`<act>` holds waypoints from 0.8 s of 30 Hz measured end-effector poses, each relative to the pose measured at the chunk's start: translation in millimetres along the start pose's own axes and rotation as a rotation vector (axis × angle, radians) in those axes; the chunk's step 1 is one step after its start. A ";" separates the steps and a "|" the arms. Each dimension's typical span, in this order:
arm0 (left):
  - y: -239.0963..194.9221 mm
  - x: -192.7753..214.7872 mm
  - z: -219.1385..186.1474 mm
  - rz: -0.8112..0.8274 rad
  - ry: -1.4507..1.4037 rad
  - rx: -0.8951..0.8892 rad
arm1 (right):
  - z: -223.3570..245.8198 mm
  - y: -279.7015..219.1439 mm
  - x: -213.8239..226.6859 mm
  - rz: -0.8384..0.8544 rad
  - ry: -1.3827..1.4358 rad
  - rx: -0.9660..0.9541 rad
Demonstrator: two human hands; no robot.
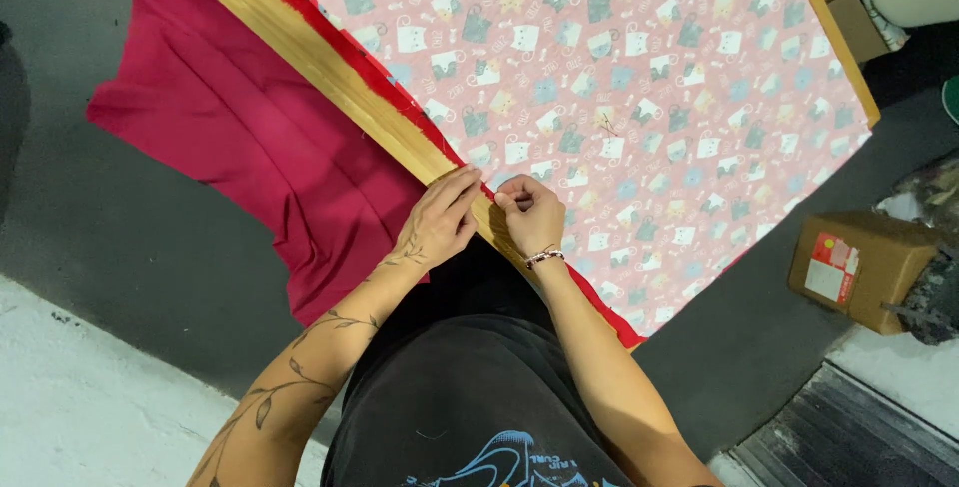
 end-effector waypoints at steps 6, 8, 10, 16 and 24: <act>3.4 -1.0 -0.9 0.001 0.028 -0.016 | 37.9 -18.0 16.5 0.032 -0.056 0.007; 5.9 0.3 -2.3 0.022 0.049 -0.029 | 36.0 -14.9 14.4 0.046 -0.094 0.000; 9.6 1.2 -3.6 0.044 0.066 -0.040 | 31.7 -12.2 12.0 0.061 -0.135 -0.011; 13.5 0.5 -6.7 0.089 0.133 -0.111 | 36.0 -10.8 7.3 0.115 -0.252 0.047; 11.9 -4.4 -5.6 0.172 0.222 -0.137 | 34.4 -4.2 65.5 -0.100 -0.181 0.203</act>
Point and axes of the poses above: each hand's wrist, its own y-axis towards the middle knuckle, its own x-axis out of the back of the hand, z = x × y, the point moved 10 cm from there along y, towards the middle knuckle, and after that the axes turned 6 degrees about z, right-handed, at the moved point
